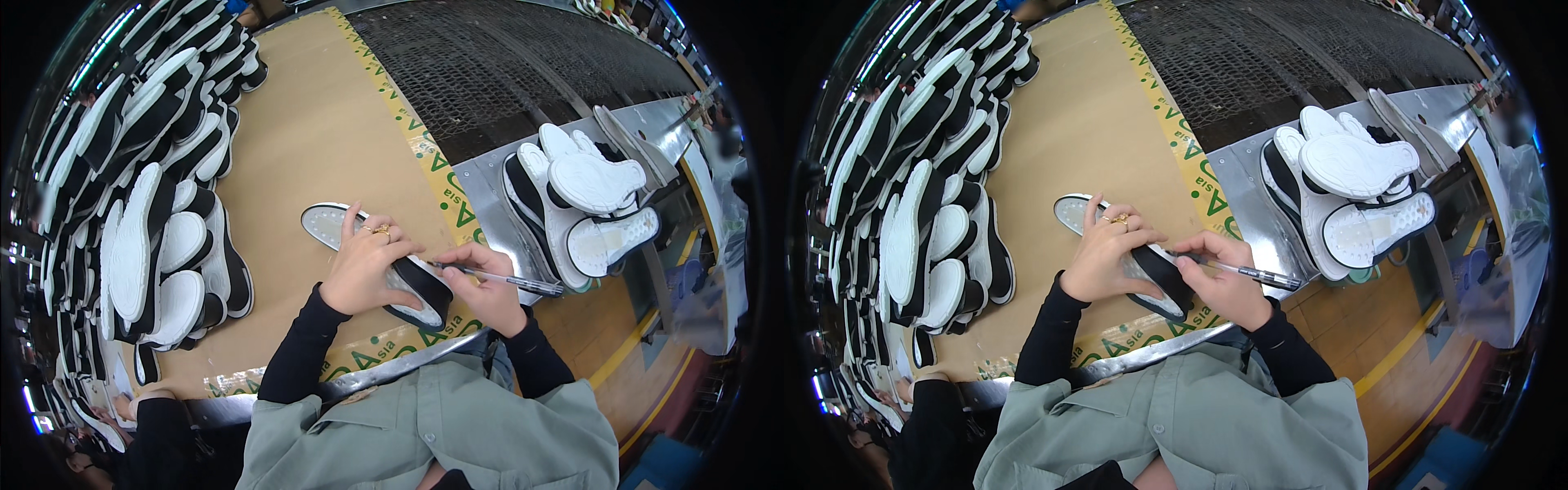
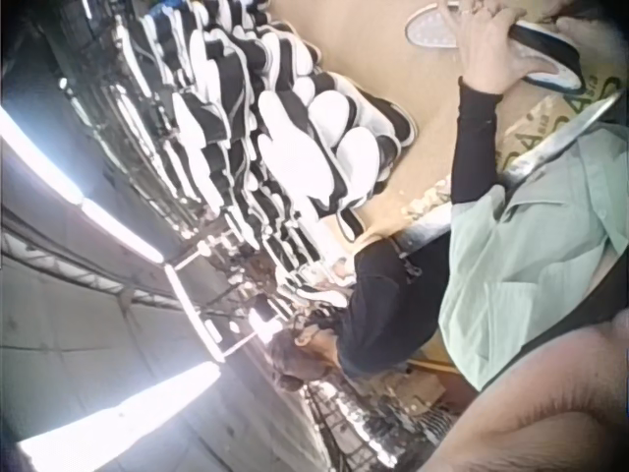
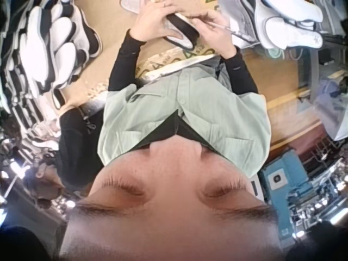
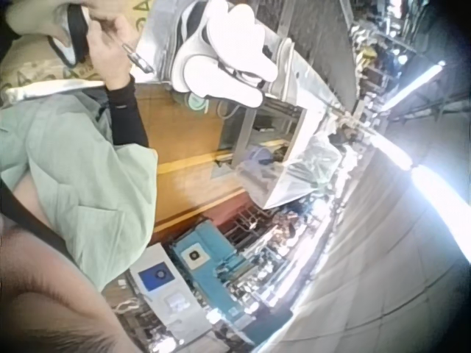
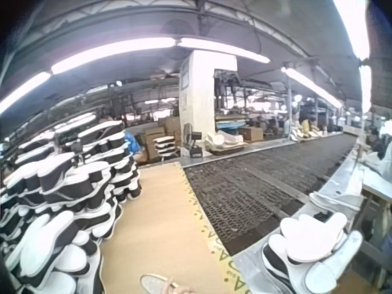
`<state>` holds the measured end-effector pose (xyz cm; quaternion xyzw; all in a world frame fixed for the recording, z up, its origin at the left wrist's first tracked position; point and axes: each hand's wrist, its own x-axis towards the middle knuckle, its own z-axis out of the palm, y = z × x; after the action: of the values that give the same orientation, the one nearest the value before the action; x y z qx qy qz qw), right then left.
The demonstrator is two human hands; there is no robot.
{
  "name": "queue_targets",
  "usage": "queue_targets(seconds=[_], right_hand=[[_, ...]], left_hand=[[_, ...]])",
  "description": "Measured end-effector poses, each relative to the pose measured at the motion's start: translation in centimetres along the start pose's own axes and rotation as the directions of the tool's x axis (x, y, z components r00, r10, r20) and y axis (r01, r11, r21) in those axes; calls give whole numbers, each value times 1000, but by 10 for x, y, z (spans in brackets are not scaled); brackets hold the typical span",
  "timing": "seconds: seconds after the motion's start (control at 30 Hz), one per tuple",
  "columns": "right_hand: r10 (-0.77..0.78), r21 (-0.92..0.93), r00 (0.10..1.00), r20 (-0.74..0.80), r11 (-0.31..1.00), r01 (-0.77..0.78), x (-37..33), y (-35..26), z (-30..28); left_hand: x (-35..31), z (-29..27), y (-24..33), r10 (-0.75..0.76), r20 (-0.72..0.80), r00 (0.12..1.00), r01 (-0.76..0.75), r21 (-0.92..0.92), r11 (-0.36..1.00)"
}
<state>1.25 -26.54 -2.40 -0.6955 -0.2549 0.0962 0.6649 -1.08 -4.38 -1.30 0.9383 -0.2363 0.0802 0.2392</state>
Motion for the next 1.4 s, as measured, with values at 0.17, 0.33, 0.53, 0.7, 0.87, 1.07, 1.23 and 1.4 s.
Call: queue_targets(seconds=[0.17, 0.33, 0.53, 0.7, 0.87, 1.07, 1.23, 1.4], right_hand=[[12, -202, 1000, 13, 979, -9, -2, -3, 1], [-39, -307, 999, 36, 950, 48, 2, -8, 4], [-156, -448, 981, 116, 873, 192, 3, -16, 8], [-216, -504, 956, 197, 815, 288, 5, -15, 10], [-289, -510, 938, 190, 788, 346, 11, -15, 14], [-279, -490, 938, 205, 801, 345, 9, -16, 8], [-233, -485, 959, 161, 828, 283, -11, -10, -6], [-216, -421, 973, 78, 878, 228, -33, 5, -15]], left_hand=[[-1, 2, 0, -2, -19, 1000, 1, -11, 1000], [-3, 3, -1, -1, -34, 999, 1, -21, 1000], [-3, 4, -1, -1, -51, 999, 0, -32, 999], [-4, 5, -3, -12, -39, 999, 9, -68, 998], [-2, 3, -1, -12, -43, 999, 9, -81, 997], [-3, 5, -3, -15, -33, 999, 13, -87, 996], [-3, 6, -3, -8, -44, 999, 5, -73, 997], [-4, 7, -4, -3, -62, 998, -2, -77, 997]])
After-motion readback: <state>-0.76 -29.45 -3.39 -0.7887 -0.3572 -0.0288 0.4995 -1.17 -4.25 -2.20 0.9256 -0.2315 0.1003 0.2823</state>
